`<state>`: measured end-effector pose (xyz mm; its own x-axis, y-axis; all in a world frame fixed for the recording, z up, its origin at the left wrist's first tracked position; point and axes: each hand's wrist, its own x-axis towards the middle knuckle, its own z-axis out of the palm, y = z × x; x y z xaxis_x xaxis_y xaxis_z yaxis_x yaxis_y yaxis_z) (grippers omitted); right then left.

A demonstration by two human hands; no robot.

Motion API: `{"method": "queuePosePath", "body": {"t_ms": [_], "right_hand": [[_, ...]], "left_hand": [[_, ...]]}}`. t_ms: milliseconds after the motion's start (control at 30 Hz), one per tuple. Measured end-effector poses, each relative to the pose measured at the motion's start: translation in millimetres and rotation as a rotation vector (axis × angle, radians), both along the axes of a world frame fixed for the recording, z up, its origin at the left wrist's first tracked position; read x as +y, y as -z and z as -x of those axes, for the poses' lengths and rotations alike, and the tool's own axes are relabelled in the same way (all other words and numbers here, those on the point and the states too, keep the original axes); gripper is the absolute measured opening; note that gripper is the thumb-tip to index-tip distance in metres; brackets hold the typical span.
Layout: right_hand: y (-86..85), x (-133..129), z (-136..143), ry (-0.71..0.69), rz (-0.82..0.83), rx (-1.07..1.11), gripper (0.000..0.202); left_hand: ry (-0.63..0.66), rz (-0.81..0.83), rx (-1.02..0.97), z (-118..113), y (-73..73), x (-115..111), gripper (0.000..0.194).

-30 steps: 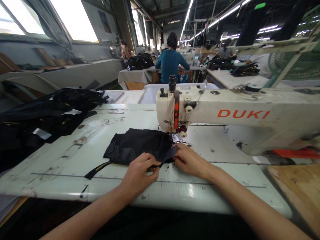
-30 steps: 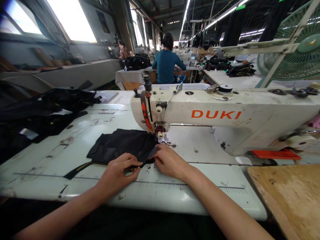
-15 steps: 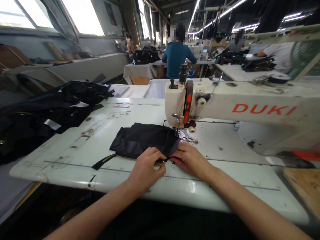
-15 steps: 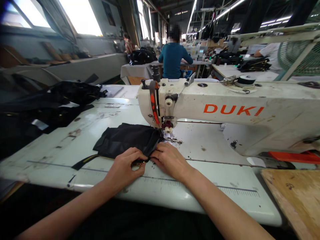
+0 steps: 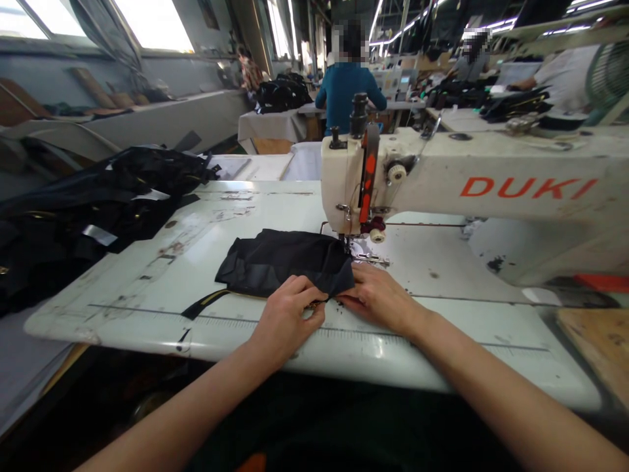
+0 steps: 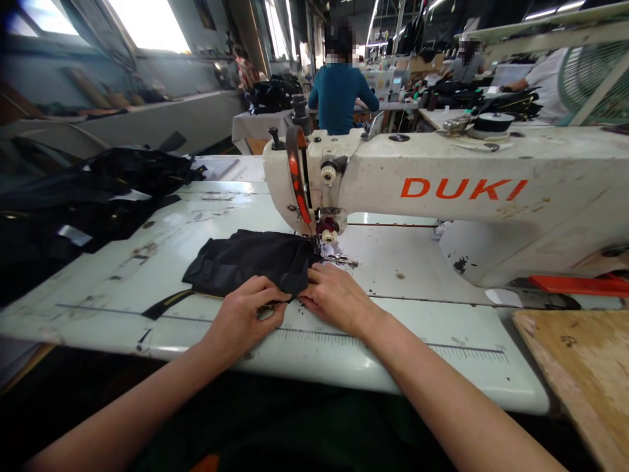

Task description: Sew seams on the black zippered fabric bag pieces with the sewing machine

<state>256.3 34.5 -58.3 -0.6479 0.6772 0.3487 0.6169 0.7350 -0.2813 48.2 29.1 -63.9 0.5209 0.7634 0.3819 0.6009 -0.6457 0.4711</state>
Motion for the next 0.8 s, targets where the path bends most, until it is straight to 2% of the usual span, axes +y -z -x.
{"method": "queuePosePath", "body": {"t_ms": [233,367,467,567,633,800], "right_hand": [[-10.4,-2,-7,0.0,0.129,-0.003,0.016],[-21.7,8,-9,-0.008,0.305,0.037,0.017],[-31.0,21,-9,0.008,0.453,0.072,0.021],[-38.4,31,-10,0.085,0.556,0.136,0.032],[-41.3,31,-13,0.169,0.604,0.177,0.031],[-38.2,17,-24,0.33,0.711,0.19,0.047]], "left_hand": [[0.115,-0.077,0.076,5,-8.9,-5,0.02],[0.228,-0.059,0.175,8,-19.3,0,0.022],[0.262,-0.067,0.28,8,-22.0,4,0.024],[0.256,-0.077,0.306,8,-20.3,6,0.024],[0.247,-0.067,0.275,8,-18.8,8,0.022],[0.205,-0.032,0.219,6,-18.1,11,0.018]]}}
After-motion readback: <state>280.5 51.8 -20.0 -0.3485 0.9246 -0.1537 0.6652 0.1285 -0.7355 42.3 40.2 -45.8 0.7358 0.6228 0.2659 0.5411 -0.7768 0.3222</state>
